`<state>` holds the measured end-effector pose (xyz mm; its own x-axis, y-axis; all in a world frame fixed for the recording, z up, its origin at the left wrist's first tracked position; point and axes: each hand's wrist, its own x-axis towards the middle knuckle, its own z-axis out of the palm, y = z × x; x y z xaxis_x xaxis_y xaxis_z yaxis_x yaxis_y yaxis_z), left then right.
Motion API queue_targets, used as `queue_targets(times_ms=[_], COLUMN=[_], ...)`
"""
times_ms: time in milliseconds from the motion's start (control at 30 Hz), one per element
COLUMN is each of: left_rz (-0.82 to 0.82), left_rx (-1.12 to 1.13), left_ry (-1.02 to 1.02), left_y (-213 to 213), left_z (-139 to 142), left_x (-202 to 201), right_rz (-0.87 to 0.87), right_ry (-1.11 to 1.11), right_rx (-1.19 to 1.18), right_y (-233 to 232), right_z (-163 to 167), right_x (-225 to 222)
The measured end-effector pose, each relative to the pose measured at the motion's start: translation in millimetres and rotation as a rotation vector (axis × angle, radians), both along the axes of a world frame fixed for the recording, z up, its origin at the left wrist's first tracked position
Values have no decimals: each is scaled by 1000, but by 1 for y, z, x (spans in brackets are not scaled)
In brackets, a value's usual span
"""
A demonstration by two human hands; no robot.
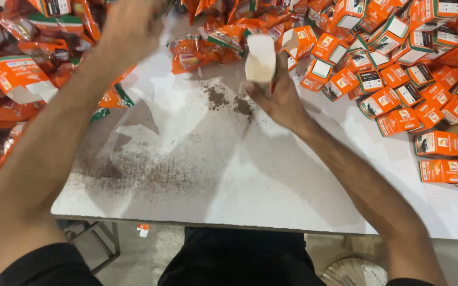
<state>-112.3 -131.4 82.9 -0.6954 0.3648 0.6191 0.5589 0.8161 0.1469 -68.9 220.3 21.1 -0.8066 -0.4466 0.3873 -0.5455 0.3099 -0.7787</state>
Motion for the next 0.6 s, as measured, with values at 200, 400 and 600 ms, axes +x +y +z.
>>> queue_targets(times_ms=[200,400,600], left_rz=[-32,-172,-134], left_rx=[-27,-165,-58], left_ry=[-182,-466,-471], left_y=[36,35,52], left_z=[-50,-60,-50], left_x=[32,23,70], right_rz=[160,189,31], right_ry=[117,-5,-51], right_rx=[278,139,-5], right_y=[16,34,24], right_z=[-15,-5,-13], right_x=[68,69,59])
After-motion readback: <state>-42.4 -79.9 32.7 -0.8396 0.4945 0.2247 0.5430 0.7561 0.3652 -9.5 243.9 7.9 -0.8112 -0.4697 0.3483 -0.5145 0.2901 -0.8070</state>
